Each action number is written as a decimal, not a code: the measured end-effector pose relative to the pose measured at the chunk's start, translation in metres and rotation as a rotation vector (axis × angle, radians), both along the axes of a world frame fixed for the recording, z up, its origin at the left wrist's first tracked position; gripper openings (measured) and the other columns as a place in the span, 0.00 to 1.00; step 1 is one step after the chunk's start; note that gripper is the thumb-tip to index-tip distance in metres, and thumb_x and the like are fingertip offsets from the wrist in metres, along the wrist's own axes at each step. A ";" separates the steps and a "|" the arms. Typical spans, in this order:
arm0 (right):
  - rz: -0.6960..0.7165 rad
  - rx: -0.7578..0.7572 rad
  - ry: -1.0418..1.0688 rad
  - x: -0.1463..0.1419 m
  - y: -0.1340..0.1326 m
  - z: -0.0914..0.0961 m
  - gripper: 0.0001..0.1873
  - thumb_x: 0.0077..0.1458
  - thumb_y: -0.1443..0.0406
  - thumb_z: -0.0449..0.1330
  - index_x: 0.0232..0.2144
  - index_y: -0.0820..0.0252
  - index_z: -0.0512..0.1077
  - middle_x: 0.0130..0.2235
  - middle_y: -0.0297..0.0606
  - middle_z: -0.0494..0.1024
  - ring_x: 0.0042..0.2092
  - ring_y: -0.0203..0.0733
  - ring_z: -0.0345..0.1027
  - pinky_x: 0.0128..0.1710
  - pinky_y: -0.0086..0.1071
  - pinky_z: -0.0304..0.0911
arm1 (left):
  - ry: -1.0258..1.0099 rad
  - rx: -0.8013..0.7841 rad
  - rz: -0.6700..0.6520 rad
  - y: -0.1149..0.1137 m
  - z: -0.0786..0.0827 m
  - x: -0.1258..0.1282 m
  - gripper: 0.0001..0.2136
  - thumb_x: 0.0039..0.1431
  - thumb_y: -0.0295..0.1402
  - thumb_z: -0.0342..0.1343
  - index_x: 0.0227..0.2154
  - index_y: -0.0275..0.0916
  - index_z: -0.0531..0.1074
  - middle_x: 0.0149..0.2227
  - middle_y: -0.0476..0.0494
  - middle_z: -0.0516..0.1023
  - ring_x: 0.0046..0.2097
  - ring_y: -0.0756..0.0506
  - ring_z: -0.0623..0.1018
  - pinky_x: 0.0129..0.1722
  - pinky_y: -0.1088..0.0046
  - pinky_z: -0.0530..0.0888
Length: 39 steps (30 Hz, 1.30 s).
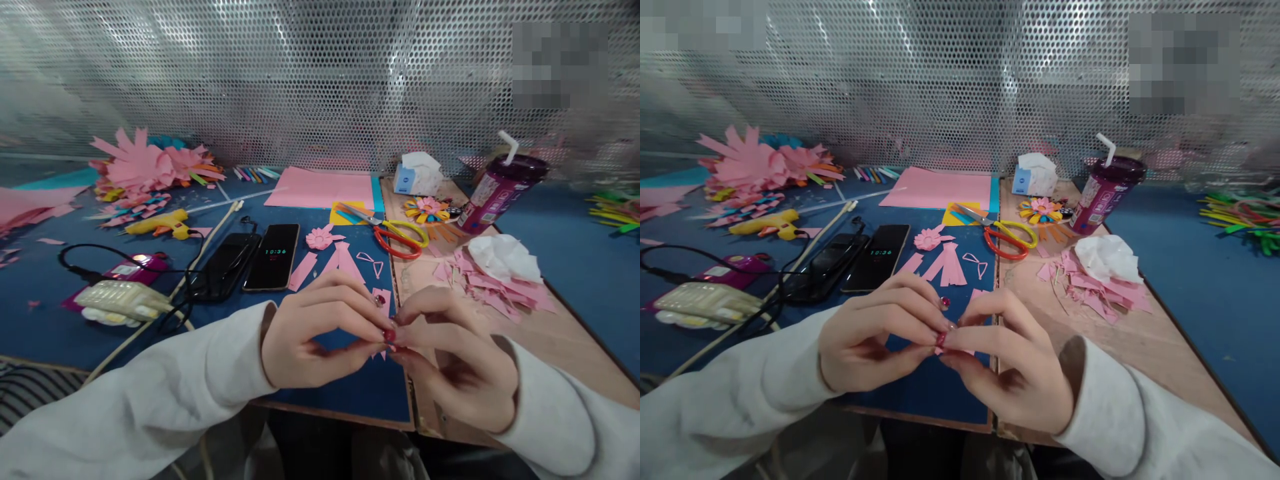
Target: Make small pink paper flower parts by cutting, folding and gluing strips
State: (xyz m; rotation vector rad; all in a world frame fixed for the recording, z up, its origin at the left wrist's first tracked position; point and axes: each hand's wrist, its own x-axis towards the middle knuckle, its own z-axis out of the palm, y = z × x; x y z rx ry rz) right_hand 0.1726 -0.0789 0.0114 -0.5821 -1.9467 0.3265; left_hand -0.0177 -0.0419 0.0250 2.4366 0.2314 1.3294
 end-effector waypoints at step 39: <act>-0.126 0.016 0.028 -0.007 -0.007 -0.001 0.06 0.49 0.73 0.62 0.32 0.63 0.71 0.31 0.38 0.70 0.33 0.35 0.66 0.31 0.30 0.66 | 0.029 0.041 0.062 -0.002 -0.003 0.002 0.03 0.50 0.22 0.59 0.29 0.35 0.73 0.30 0.41 0.80 0.35 0.48 0.78 0.39 0.72 0.77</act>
